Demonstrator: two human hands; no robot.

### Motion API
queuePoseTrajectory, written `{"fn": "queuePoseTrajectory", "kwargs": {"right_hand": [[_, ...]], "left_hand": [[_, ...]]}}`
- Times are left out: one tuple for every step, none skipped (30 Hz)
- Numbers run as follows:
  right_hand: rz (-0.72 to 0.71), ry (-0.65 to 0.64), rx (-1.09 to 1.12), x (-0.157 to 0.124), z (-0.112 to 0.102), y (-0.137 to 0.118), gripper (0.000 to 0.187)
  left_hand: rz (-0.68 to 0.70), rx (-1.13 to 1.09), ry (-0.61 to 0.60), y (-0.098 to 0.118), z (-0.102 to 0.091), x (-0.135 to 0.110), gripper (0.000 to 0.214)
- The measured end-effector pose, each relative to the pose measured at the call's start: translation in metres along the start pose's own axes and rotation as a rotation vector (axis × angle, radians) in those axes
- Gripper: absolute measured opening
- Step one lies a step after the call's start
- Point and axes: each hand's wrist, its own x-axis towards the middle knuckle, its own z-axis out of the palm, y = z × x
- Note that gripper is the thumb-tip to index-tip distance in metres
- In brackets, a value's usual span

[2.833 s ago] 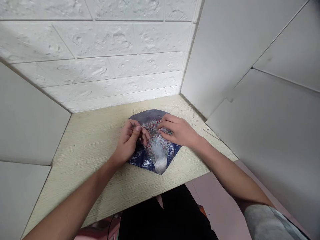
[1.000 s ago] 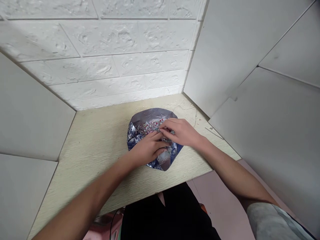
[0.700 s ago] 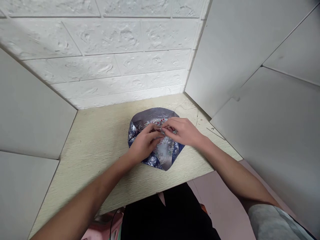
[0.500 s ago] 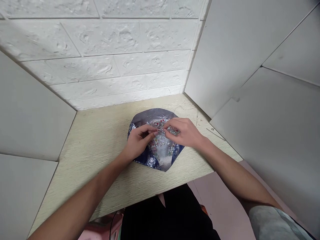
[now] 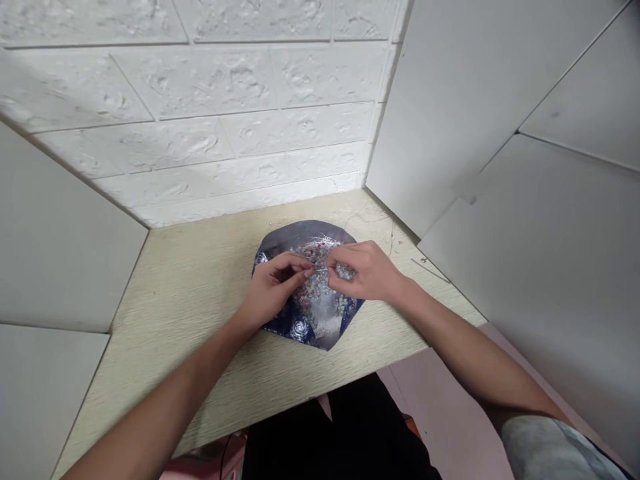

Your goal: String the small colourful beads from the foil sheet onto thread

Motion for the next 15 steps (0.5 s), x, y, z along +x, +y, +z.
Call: {"fn": "queuePoseTrajectory", "kwargs": {"right_hand": [[-0.002,0.004,0.001,0.0000,0.0000,-0.0001,0.007],[-0.004,0.007,0.002,0.0000,0.0001,-0.0001,0.007],[-0.004,0.009,0.003,0.0000,0.0002,-0.0002,0.007],[-0.004,0.009,0.003,0.0000,0.0003,-0.0003,0.007],[-0.004,0.008,0.002,0.0000,0.0004,-0.0004,0.007],[-0.003,0.007,0.001,0.0001,0.0005,-0.0005,0.007],[-0.004,0.007,0.000,0.0001,0.0006,-0.0005,0.007],[-0.006,0.006,0.000,0.0001,0.0007,-0.0006,0.007],[-0.009,0.007,0.000,0.0002,0.0007,-0.0007,0.008],[-0.011,0.007,0.000,0.0002,0.0007,-0.0008,0.008],[-0.013,0.006,0.000,0.0002,0.0007,-0.0009,0.008],[-0.015,0.003,0.000,0.0001,0.0007,-0.0009,0.008],[-0.016,0.000,0.001,0.0000,0.0007,-0.0009,0.009],[-0.019,-0.006,0.003,-0.0001,0.0007,-0.0009,0.009],[-0.021,-0.012,0.005,-0.0002,0.0007,-0.0009,0.010]], "left_hand": [[0.013,0.001,-0.002,-0.0003,0.0001,0.0002,0.009],[0.022,0.000,-0.005,-0.0005,0.0001,0.0003,0.008],[0.030,-0.002,-0.008,-0.0007,0.0001,0.0004,0.007],[0.036,-0.004,-0.012,-0.0006,0.0001,0.0004,0.007],[0.040,-0.007,-0.015,-0.0005,0.0000,0.0004,0.007],[0.044,-0.011,-0.017,-0.0003,-0.0002,0.0003,0.006],[0.052,-0.012,-0.020,-0.0001,-0.0004,0.0002,0.006],[0.062,-0.010,-0.023,0.0000,-0.0006,0.0001,0.006],[0.071,-0.006,-0.027,0.0000,-0.0008,0.0001,0.006],[0.080,-0.002,-0.030,-0.0001,-0.0010,0.0001,0.005],[0.086,0.001,-0.033,-0.0004,-0.0011,0.0002,0.006],[0.091,0.003,-0.035,-0.0008,-0.0011,0.0002,0.006],[0.093,0.003,-0.035,-0.0012,-0.0012,0.0002,0.006],[0.095,0.001,-0.035,-0.0017,-0.0012,0.0001,0.007],[0.097,-0.001,-0.035,-0.0021,-0.0013,-0.0001,0.007]]}}
